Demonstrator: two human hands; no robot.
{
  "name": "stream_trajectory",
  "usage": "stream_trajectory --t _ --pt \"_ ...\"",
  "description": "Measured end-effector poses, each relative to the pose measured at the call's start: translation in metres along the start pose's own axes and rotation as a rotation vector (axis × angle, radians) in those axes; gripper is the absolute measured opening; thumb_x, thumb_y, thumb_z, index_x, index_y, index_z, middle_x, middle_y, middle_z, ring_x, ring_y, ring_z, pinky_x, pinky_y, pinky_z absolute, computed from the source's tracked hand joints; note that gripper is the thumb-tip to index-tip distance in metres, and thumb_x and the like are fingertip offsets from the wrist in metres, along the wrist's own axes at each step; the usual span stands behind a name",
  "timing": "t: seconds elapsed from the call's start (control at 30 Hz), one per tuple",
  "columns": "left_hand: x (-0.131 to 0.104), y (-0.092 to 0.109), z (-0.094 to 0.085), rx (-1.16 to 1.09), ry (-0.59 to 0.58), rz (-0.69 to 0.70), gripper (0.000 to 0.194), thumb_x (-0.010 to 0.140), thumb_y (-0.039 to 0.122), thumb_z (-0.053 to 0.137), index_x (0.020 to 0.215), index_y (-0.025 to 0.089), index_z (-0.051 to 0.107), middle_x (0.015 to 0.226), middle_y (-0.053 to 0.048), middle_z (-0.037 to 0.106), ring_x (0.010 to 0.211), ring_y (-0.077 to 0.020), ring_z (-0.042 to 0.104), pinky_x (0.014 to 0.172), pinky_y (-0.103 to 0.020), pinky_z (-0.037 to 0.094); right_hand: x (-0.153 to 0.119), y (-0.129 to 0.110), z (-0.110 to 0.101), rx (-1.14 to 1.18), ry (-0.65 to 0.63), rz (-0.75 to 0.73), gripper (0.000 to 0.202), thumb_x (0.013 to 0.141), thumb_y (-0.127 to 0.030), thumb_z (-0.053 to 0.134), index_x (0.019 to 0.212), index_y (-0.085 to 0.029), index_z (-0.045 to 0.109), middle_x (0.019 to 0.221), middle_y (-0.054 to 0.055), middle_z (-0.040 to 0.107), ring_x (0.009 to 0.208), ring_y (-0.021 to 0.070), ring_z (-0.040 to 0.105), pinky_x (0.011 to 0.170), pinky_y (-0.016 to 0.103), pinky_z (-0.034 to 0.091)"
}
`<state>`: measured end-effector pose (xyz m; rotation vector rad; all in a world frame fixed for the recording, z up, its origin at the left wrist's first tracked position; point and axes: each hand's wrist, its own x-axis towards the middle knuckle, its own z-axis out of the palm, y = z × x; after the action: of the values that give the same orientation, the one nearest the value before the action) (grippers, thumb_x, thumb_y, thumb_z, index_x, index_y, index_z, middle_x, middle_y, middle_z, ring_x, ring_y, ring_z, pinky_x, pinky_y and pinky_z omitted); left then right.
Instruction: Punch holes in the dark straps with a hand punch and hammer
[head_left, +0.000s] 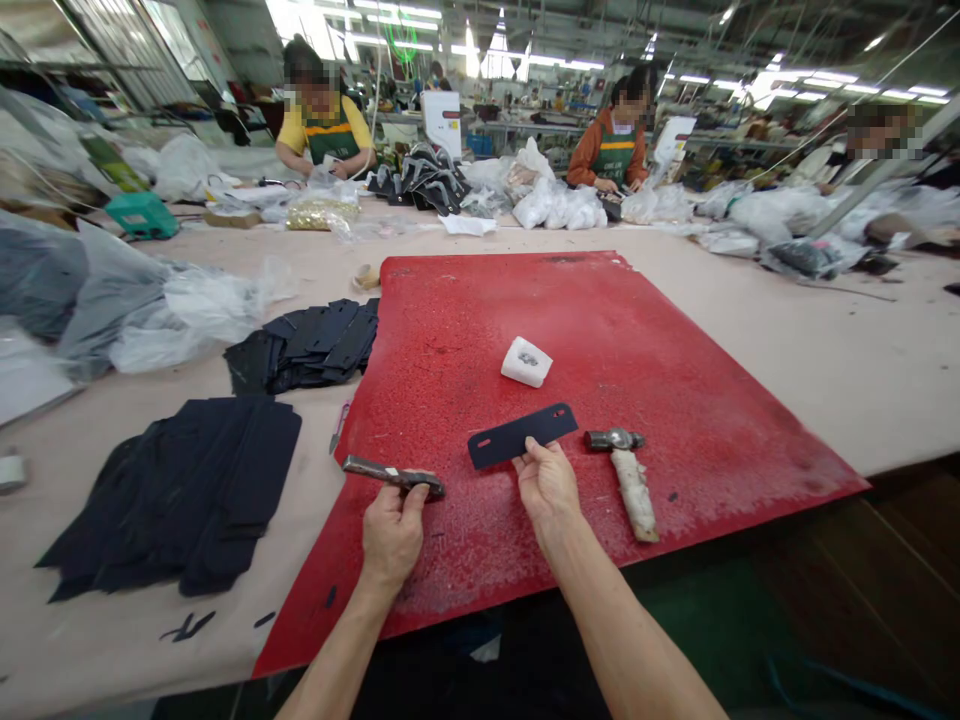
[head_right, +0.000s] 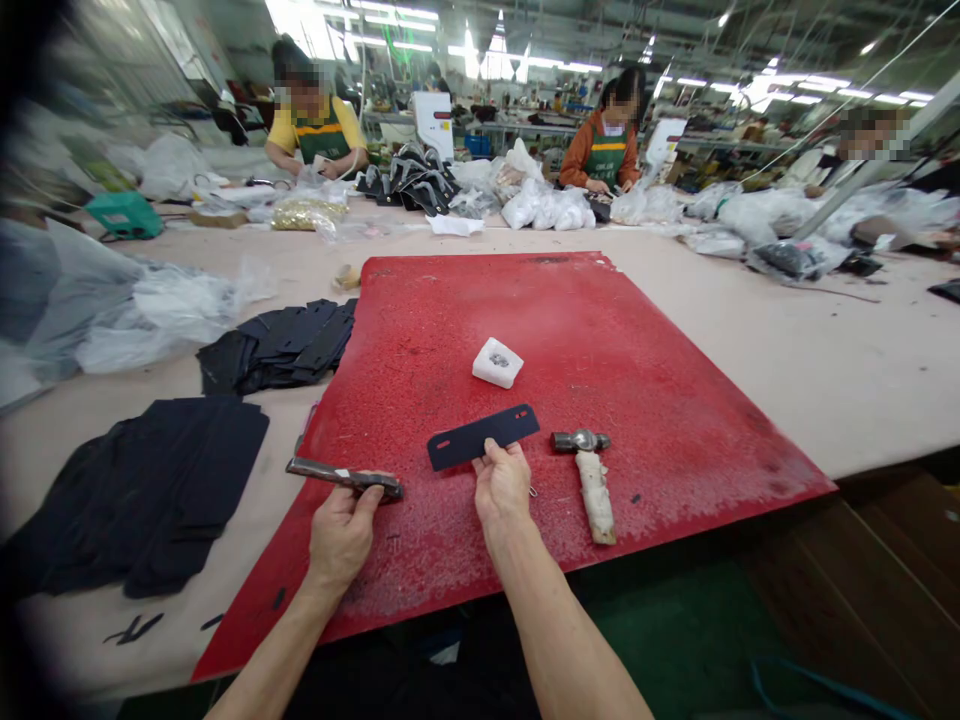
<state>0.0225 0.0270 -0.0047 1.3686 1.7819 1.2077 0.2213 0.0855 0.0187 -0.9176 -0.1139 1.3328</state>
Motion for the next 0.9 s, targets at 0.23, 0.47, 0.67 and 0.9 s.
stream_trajectory --t 0.23,0.47,0.67,0.9 --pt "-0.001 0.006 -0.001 0.010 0.007 0.013 0.027 0.084 0.039 0.055 0.093 0.017 0.070 0.090 -0.007 0.075 0.086 -0.0241 0.071 0.086 -0.034 0.054 0.000 -0.002 -0.001 0.030 0.003 0.002 0.023 0.067 -0.007 0.064 0.079 -0.024 0.055 0.074 -0.007 0.069 0.077 0.0123 0.068 0.084 0.034 0.053" --pt "-0.002 0.002 0.000 -0.014 0.003 -0.001 0.027 0.084 0.038 0.055 0.094 0.017 0.070 0.091 -0.008 0.075 0.086 -0.0236 0.071 0.085 -0.034 0.054 -0.002 -0.005 -0.001 0.028 0.006 -0.009 0.022 0.068 -0.006 0.064 0.078 -0.023 0.054 0.073 -0.008 0.068 0.077 0.0113 0.068 0.086 0.033 0.053" --pt "-0.003 0.001 0.001 -0.016 0.000 -0.008 0.026 0.086 0.038 0.055 0.093 0.017 0.069 0.090 -0.008 0.075 0.084 -0.0231 0.070 0.083 -0.034 0.054 -0.007 -0.009 0.000 0.031 0.006 0.003 0.024 0.068 -0.005 0.063 0.082 -0.024 0.056 0.074 -0.008 0.069 0.076 0.0105 0.068 0.087 0.033 0.053" --pt "-0.004 0.002 0.002 -0.007 0.014 -0.016 0.026 0.085 0.037 0.055 0.092 0.017 0.069 0.089 -0.008 0.075 0.084 -0.0231 0.071 0.083 -0.033 0.054 -0.010 -0.010 0.000 0.007 -0.024 0.004 0.024 0.068 -0.006 0.064 0.083 -0.023 0.056 0.076 -0.007 0.069 0.078 0.0111 0.068 0.088 0.034 0.052"
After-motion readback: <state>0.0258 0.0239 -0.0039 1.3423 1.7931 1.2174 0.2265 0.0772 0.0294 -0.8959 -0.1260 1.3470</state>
